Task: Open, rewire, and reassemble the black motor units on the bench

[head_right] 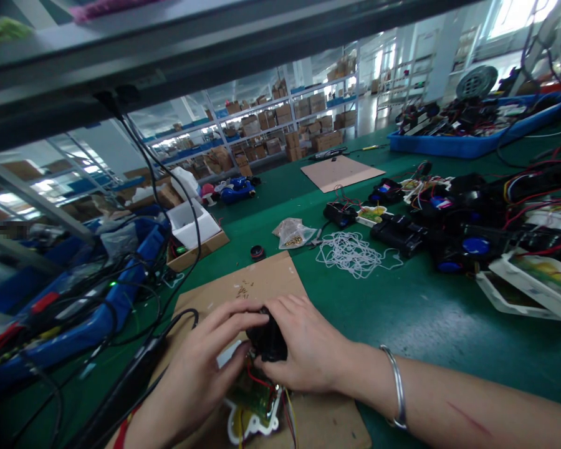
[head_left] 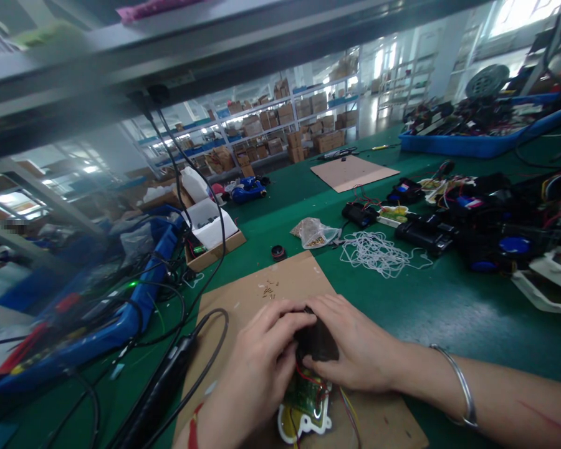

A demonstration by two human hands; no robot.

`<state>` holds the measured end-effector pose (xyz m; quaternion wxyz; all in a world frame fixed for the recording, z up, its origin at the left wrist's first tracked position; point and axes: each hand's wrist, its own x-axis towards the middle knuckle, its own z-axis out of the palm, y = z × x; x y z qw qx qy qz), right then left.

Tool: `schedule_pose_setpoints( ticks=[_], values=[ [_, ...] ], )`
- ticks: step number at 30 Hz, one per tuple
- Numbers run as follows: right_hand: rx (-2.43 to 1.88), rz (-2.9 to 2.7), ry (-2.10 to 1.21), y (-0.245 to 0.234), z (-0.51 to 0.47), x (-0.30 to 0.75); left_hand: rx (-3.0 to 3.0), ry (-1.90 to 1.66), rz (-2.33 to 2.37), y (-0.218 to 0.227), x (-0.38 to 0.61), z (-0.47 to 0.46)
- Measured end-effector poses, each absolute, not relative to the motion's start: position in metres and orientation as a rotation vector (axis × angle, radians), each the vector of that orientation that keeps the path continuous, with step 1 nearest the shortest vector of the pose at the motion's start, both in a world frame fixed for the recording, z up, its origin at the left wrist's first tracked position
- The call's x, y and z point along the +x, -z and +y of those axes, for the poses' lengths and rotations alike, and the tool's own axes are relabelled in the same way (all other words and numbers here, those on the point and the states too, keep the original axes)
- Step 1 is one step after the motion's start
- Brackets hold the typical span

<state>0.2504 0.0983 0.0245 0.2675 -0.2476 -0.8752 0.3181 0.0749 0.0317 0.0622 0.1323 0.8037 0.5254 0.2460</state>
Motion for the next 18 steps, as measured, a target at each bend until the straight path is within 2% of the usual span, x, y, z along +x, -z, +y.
schedule_pose_setpoints(
  ticks=[18],
  values=[
    [-0.665, -2.350, -0.854, -0.0253, 0.0979, 0.2502, 2.127, -0.810, 1.739, -0.0675, 0.0813, 0.0306]
  ],
)
